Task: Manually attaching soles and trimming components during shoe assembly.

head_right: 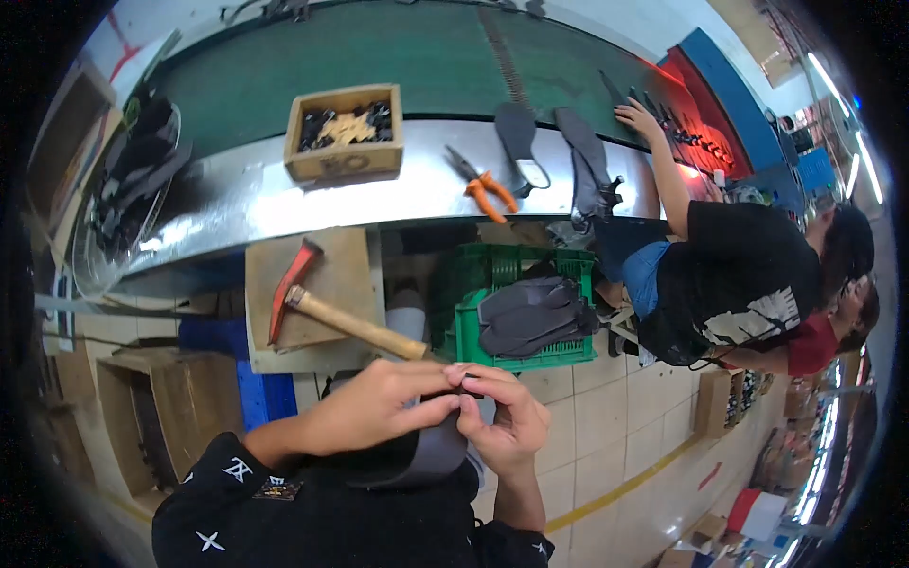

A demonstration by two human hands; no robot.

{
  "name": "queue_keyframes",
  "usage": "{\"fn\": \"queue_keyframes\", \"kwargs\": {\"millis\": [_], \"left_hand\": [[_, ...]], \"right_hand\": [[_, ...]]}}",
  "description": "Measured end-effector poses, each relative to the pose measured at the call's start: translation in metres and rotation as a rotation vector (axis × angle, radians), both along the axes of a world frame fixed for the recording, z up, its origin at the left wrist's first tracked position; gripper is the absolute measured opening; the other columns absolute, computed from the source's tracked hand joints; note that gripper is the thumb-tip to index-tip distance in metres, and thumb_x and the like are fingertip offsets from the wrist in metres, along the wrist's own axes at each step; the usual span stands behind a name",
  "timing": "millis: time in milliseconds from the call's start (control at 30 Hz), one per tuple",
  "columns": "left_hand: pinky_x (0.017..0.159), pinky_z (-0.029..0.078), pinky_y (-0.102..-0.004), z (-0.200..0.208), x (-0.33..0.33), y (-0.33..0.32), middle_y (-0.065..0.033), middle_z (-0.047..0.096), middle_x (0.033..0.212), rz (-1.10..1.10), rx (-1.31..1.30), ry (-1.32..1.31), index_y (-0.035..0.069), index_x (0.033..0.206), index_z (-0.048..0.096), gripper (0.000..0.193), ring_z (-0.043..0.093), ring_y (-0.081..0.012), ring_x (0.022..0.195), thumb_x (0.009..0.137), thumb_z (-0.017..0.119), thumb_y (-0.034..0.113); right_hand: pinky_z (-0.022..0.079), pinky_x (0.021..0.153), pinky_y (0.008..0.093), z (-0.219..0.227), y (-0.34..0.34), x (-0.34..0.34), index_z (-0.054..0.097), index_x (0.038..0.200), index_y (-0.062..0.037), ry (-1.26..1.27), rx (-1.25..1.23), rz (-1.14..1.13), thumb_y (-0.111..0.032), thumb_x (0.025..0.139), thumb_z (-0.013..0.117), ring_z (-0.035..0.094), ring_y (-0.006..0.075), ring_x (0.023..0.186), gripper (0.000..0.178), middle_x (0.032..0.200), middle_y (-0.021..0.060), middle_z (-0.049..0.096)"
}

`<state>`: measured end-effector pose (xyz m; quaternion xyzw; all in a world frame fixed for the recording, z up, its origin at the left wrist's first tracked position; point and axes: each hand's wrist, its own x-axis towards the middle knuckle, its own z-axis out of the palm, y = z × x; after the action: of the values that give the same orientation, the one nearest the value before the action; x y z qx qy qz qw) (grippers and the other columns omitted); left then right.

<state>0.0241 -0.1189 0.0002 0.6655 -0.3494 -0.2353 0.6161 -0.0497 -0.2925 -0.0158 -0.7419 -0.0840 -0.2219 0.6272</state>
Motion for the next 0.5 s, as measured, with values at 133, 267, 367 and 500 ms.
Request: {"fn": "queue_keyframes", "kwargs": {"millis": [133, 267, 367, 500], "left_hand": [[0.067, 0.052, -0.0427, 0.001, -0.001, -0.03, -0.0208, 0.067, 0.084, -0.036, 0.076, -0.065, -0.004, 0.096, 0.066, 0.024, 0.065, -0.0396, 0.076, 0.093, 0.063, 0.02], [0.062, 0.048, -0.0412, 0.011, 0.008, -0.045, -0.0224, 0.064, 0.077, -0.096, 0.282, 0.06, -0.005, 0.091, 0.067, 0.026, 0.063, -0.0377, 0.069, 0.095, 0.062, 0.021], [0.058, 0.046, -0.0399, 0.015, 0.008, -0.044, -0.0225, 0.062, 0.074, -0.123, 0.347, 0.22, -0.005, 0.088, 0.066, 0.028, 0.061, -0.0363, 0.064, 0.097, 0.061, 0.02], [0.058, 0.046, -0.0401, 0.021, -0.007, -0.029, -0.0225, 0.062, 0.073, -0.146, 0.213, 0.091, -0.005, 0.085, 0.065, 0.025, 0.061, -0.0368, 0.063, 0.096, 0.062, 0.018]], "right_hand": [[0.056, 0.087, 0.0352, -0.014, -0.022, -0.01, 0.055, 0.099, 0.0044, 0.115, 0.167, -0.027, 0.011, 0.086, 0.064, 0.068, 0.0242, 0.096, 0.017, 0.106, 0.0211, 0.066], [0.055, 0.089, 0.0334, -0.018, -0.039, -0.008, 0.056, 0.103, 0.0047, 0.266, 0.302, 0.022, 0.009, 0.088, 0.063, 0.068, 0.023, 0.099, 0.017, 0.111, 0.0199, 0.065], [0.055, 0.09, 0.0376, -0.002, -0.057, -0.007, 0.054, 0.105, 0.0041, 0.332, 0.363, 0.231, 0.007, 0.091, 0.061, 0.067, 0.0263, 0.098, 0.016, 0.106, 0.0204, 0.064], [0.056, 0.088, 0.036, 0.018, -0.054, -0.013, 0.055, 0.104, 0.0043, 0.369, 0.17, 0.329, 0.011, 0.085, 0.063, 0.067, 0.0243, 0.097, 0.022, 0.104, 0.0205, 0.064]]}}
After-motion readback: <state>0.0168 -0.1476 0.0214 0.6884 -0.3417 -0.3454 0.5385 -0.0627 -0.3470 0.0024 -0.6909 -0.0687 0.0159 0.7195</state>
